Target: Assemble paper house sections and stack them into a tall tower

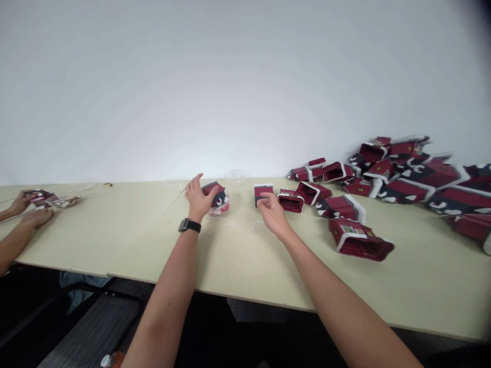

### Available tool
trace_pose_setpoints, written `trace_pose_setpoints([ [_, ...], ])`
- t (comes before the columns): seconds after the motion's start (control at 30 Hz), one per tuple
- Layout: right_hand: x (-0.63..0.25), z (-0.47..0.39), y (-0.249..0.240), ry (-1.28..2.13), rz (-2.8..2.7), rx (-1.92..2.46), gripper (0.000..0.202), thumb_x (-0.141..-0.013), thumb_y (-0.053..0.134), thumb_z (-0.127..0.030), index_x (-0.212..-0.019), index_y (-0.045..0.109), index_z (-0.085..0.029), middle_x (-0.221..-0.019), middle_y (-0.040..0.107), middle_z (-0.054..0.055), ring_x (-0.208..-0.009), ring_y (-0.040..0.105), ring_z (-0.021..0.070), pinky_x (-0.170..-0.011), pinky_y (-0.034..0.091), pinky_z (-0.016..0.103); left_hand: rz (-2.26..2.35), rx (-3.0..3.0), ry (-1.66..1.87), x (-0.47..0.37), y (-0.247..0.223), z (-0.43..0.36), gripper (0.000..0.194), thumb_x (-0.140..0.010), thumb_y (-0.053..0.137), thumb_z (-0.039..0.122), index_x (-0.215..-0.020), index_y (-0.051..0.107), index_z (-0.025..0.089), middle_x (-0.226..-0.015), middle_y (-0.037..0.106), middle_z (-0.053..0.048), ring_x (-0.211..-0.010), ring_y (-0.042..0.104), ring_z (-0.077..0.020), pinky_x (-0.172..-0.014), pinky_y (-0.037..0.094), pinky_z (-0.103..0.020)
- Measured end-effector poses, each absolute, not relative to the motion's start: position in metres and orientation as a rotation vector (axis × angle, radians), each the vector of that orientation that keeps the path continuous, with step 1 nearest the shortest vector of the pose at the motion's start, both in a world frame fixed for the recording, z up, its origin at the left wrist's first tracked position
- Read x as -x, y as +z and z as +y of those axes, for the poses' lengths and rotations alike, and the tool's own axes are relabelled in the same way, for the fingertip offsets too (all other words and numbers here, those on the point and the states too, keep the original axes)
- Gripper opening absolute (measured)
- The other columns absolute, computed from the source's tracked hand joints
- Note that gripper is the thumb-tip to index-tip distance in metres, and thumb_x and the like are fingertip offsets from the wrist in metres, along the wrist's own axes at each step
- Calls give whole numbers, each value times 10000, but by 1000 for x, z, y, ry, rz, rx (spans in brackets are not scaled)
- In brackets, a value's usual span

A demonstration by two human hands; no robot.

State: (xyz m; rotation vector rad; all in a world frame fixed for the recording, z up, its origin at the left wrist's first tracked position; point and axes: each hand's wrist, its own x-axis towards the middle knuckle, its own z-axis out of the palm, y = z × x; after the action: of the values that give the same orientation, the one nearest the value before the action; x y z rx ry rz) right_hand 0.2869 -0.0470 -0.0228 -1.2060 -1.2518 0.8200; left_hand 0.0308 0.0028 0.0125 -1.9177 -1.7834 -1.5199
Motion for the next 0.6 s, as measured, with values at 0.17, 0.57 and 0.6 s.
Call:
trace_pose_setpoints([
  [0.17, -287, -50, -19, 830, -1253, 1214, 431, -795, 583, -406, -1191, 592, -237, -1054, 739, 53, -898, 667, 239, -815, 502, 365, -1780, 2169, -965, -43, 20, -9, 838, -759, 822, 606, -1497, 559, 308, -1719, 346, -138, -1554, 255, -488, -1238, 179, -681],
  [0.57, -287, -51, -18, 830, -1260, 1221, 428, -797, 580, -376, -1199, 598, -231, -1057, 739, 49, -900, 668, 231, -831, 505, 367, -1754, 2370, -904, -16, 19, -3, 1020, -636, 906, 511, -1555, 536, 269, -1762, 168, -155, -1610, 139, -501, -1285, 249, -645],
  [0.6, -287, -52, -18, 831, -1262, 1222, 430, -796, 581, -378, -1200, 599, -231, -1063, 737, 51, -903, 669, 232, -829, 505, 367, -1759, 2377, -917, -14, 19, -3, 1031, -632, 908, 492, -1563, 529, 262, -1752, 171, -162, -1611, 132, -501, -1284, 270, -634],
])
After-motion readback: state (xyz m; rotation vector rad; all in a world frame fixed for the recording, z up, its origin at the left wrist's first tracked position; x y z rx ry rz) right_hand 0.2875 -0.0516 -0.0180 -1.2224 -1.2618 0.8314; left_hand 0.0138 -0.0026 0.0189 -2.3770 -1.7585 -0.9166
